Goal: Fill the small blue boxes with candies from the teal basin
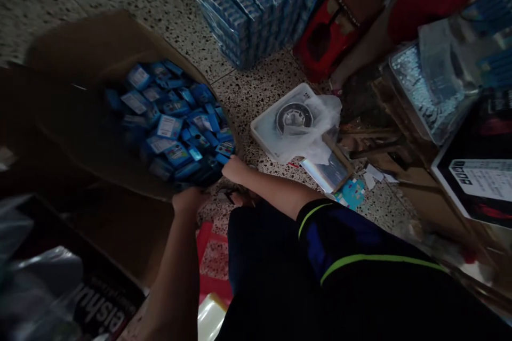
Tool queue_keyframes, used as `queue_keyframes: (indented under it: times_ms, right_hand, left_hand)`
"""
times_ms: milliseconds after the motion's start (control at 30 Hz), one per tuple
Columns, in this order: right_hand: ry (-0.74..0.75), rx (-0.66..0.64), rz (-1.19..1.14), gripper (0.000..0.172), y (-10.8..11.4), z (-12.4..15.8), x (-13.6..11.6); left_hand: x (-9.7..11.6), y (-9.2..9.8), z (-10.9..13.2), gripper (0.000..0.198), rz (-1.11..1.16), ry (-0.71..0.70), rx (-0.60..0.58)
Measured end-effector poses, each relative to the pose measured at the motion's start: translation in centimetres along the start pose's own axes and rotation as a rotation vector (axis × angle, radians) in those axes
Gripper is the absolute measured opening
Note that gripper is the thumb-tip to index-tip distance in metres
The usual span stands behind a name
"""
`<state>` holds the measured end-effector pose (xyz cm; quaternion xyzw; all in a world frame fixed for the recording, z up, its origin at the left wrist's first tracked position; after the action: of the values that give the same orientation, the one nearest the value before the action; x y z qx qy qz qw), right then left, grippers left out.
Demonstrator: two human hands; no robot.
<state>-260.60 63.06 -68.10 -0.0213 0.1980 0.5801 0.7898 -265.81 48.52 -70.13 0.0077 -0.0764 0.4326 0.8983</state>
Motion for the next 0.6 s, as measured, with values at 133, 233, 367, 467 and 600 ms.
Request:
queue_keyframes:
  times_ms: [133, 233, 367, 467, 600]
  right_hand:
    - [-0.024, -0.077, 0.046, 0.018, -2.2, 1.7, -1.3]
    - [-0.021, -0.078, 0.083, 0.015, -2.6, 2.5, -2.2]
    - [0.023, -0.088, 0.125, 0.022, -1.2, 1.9, -2.4]
    - [0.076, -0.108, 0.145, 0.029, 0.2, 0.6, -2.1]
    - [0.109, -0.102, 0.13, 0.029, 0.5, -0.9, -1.7]
  left_hand:
    - [0.6, -3.0, 0.6, 0.041, 0.065, -0.084, -0.071]
    - [0.6, -4.1, 1.3, 0.041, 0.115, -0.07, -0.056]
    - [0.4, -3.8, 2.0, 0.052, 0.173, -0.001, -0.027]
    - [-0.1, -3.1, 1.7, 0.057, 0.221, 0.055, -0.048]
    - [-1.0, -2.8, 0.5, 0.059, 0.307, 0.065, -0.056]
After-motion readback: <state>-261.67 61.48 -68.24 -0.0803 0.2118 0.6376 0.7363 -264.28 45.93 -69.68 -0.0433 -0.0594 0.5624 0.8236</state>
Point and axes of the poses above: each hand's wrist, its own z-axis away from the middle knuckle, its own y-axis out of the back of the hand, x = y × z, the point moved 8 cm from there along -z, towards the middle knuckle, and after that the axes turned 14 degrees about -x, right-handed, at the moved point
